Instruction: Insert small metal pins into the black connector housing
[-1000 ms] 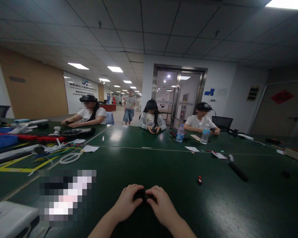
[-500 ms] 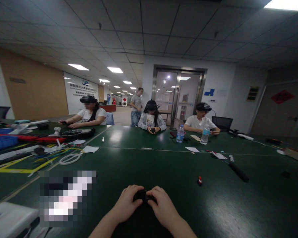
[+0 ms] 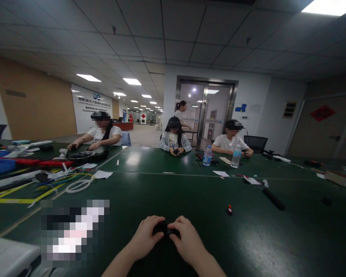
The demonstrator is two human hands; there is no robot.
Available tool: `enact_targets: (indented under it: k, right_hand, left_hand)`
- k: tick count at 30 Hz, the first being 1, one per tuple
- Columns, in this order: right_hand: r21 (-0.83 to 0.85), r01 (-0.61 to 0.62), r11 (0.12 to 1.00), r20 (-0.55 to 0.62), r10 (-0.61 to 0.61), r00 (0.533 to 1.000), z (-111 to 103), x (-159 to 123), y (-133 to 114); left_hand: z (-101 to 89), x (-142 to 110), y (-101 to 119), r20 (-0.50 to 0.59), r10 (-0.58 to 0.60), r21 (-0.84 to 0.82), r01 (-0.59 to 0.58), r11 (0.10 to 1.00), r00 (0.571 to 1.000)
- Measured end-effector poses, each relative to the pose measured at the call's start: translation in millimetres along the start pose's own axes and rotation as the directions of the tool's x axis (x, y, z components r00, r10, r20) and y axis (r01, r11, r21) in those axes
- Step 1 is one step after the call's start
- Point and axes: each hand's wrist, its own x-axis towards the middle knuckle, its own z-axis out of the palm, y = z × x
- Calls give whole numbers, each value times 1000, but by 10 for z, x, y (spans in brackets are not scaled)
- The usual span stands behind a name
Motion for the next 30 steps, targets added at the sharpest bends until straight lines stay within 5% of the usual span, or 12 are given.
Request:
enact_targets:
  k: [14,30]
  right_hand:
    - [-23,-76,997,32,76,997,-9,35,173]
    - [-47,-73,996,29,75,997,-75,42,70]
  left_hand:
    - [-9,-2,-5,24,-4,6,4,1000,1000]
    - [-24,-7,31,13,-14,5,14,1000,1000]
